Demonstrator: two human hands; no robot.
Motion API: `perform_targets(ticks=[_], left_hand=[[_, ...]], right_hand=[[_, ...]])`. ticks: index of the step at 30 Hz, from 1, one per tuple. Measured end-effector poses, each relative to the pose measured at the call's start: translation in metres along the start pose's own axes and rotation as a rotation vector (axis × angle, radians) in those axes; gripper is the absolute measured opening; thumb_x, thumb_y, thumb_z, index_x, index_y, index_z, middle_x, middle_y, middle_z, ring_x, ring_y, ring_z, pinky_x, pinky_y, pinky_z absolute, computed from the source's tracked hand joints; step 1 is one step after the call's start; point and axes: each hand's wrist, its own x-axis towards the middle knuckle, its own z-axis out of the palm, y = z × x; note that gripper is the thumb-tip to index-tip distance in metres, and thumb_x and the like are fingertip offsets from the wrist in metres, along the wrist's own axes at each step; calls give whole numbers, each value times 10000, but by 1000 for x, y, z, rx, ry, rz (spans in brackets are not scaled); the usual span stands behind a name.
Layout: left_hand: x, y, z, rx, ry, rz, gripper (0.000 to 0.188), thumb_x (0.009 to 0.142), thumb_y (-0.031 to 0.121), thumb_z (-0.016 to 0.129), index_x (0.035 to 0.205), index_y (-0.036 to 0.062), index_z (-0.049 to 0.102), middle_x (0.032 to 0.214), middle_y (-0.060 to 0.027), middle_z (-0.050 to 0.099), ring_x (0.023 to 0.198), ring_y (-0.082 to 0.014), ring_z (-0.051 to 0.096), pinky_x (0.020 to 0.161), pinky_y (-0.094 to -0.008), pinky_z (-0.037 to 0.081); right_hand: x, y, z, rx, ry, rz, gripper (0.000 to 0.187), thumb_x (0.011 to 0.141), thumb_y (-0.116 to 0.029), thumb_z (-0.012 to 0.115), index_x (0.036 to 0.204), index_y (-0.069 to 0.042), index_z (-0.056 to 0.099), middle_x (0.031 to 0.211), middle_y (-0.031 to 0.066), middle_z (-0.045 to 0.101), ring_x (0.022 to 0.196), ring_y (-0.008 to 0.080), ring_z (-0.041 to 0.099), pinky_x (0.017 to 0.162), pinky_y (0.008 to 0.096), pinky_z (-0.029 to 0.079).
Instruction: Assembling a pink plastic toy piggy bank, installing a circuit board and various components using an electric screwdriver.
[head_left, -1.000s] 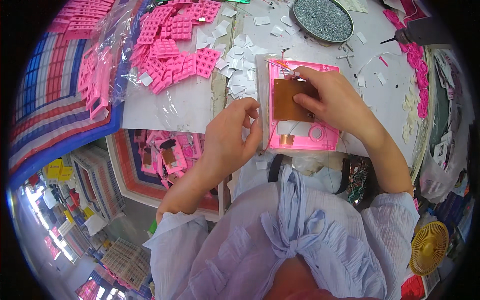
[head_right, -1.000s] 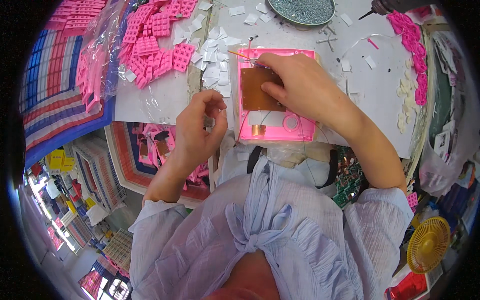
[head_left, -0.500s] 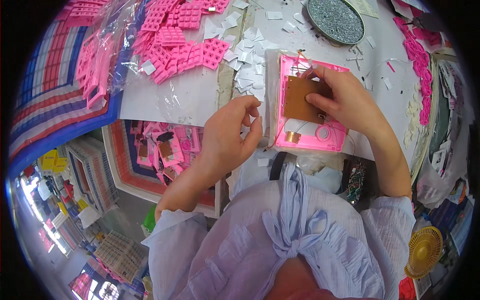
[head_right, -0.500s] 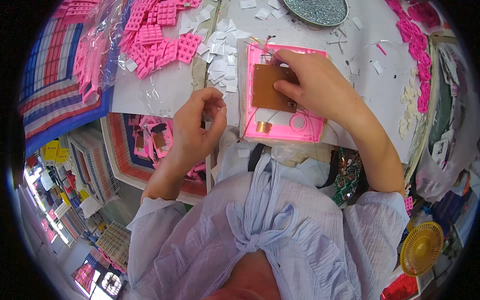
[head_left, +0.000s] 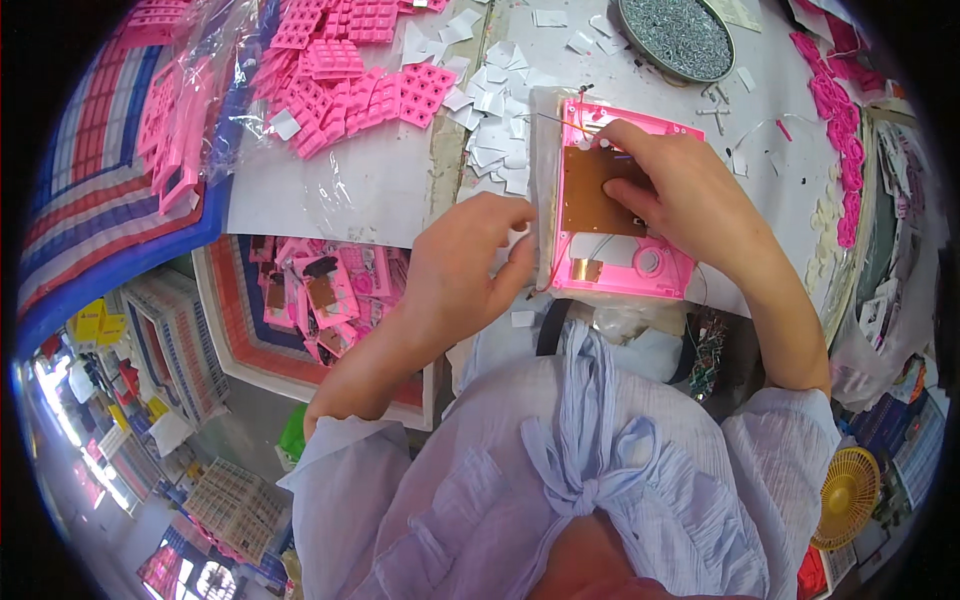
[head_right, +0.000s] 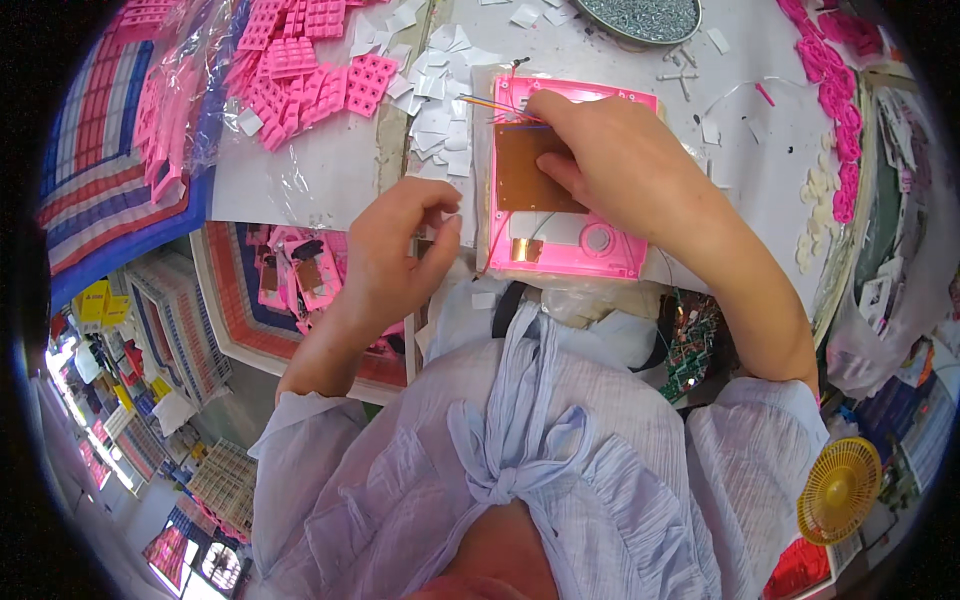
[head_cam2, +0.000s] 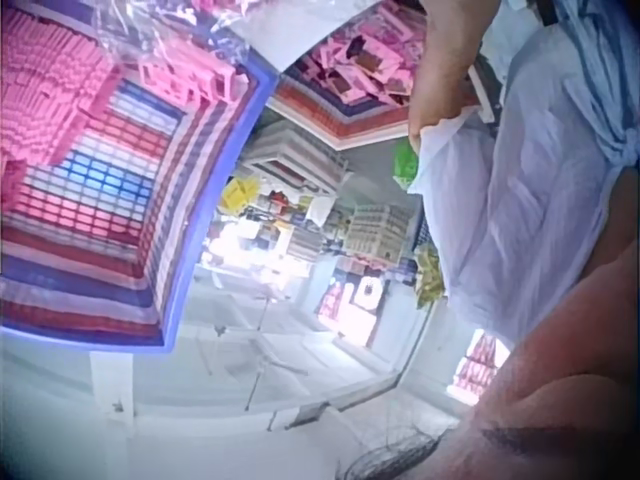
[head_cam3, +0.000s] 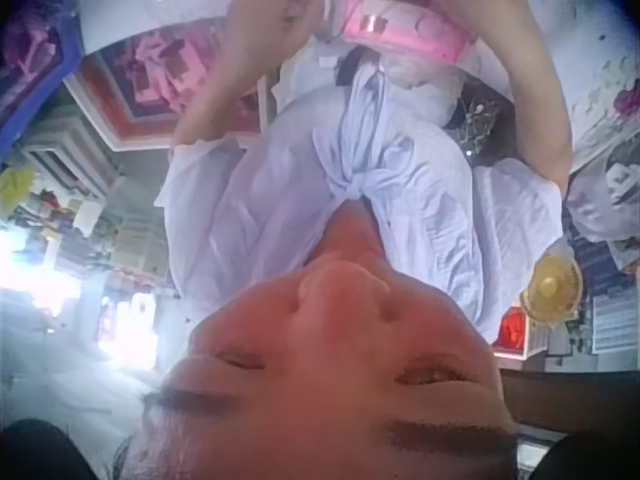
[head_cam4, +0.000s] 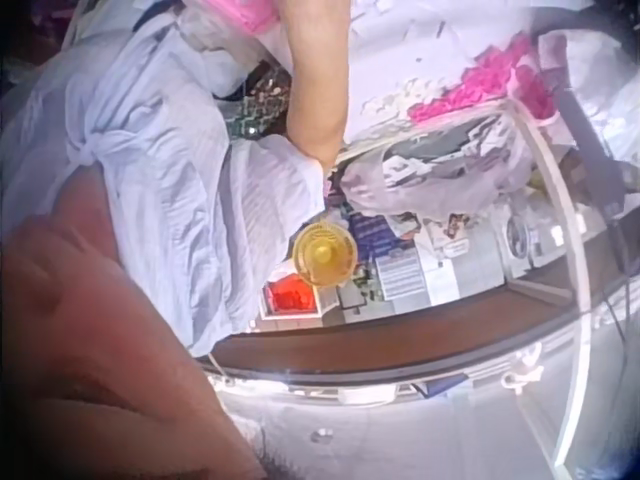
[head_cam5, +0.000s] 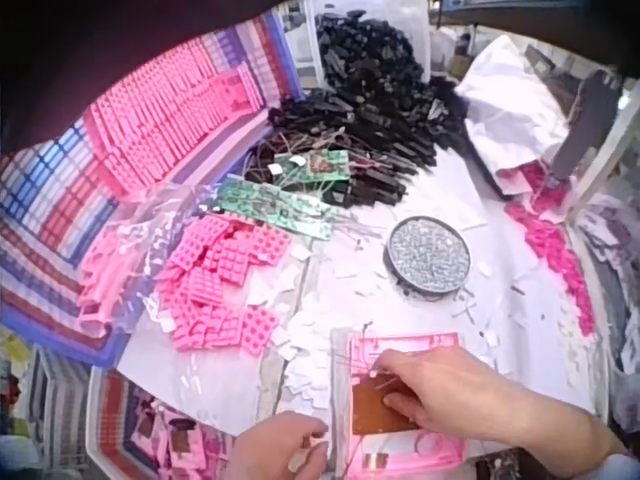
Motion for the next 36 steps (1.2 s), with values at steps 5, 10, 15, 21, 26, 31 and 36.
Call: perform_targets(ticks=[5, 10, 15, 21, 26, 31, 36], left_hand=[[21, 9, 6, 316, -105, 307, 454, 754, 233, 823, 1153, 78, 673, 1192, -78, 654, 1206, -241, 603, 1047, -478, 411], [23, 14, 6, 487, -213, 351, 580, 722, 412, 825, 1174, 80, 676, 1230, -68, 648, 1306, -211, 556, 1105, -512, 313], [40, 21, 2, 407, -344, 353, 573, 741, 389, 819, 1187, 63, 668, 1232, -77, 638, 1245, -224, 585, 989, -432, 408], [53, 28, -6, 480, -430, 365, 515, 780, 384, 793, 1161, 58, 675, 1232, -73, 643, 1181, -232, 603, 937, -407, 432], [151, 32, -17, 211, -876, 211, 278, 849, 318, 740, 1002, 86, 730, 1004, -94, 722, 898, -265, 682, 766, -387, 505], [276, -20, 60, 409, -51, 539, 207, 905, 282, 667, 911, 84, 724, 801, -123, 681, 806, -328, 668, 721, -466, 493], [304, -30, 94, 643, -178, 633, 170, 898, 254, 638, 901, 121, 743, 797, -103, 703, 808, -303, 688, 744, -501, 479]], right_hand=[[-5, -10, -1, -195, 162, 108, 405, 851, -132, 736, 1211, -35, 579, 1117, 203, 681, 1002, 389, 654, 802, 454, 531], [-39, -5, 15, -340, 321, -300, 519, 839, -212, 740, 1275, 22, 587, 1364, 216, 564, 1283, 376, 523, 1045, 456, 452], [-60, -13, 41, -333, 216, -216, 554, 888, -343, 675, 1245, 77, 618, 1401, 228, 561, 1337, 368, 501, 1139, 471, 377], [-46, 18, -20, 57, 187, -388, 416, 858, -236, 715, 1150, 57, 676, 1206, 183, 689, 1087, 360, 633, 964, 460, 497], [-51, 87, -119, 565, 1390, -393, 243, 927, -80, 616, 1115, 74, 616, 959, 133, 691, 868, 206, 634, 824, 401, 538], [11, 57, -156, 987, 921, -469, 454, 927, -156, 678, 1294, 62, 523, 954, 146, 686, 791, 187, 665, 737, 319, 545], [7, 64, -135, 920, 875, -324, 384, 917, -127, 711, 1230, 51, 580, 892, 88, 659, 757, 156, 635, 713, 284, 507]])
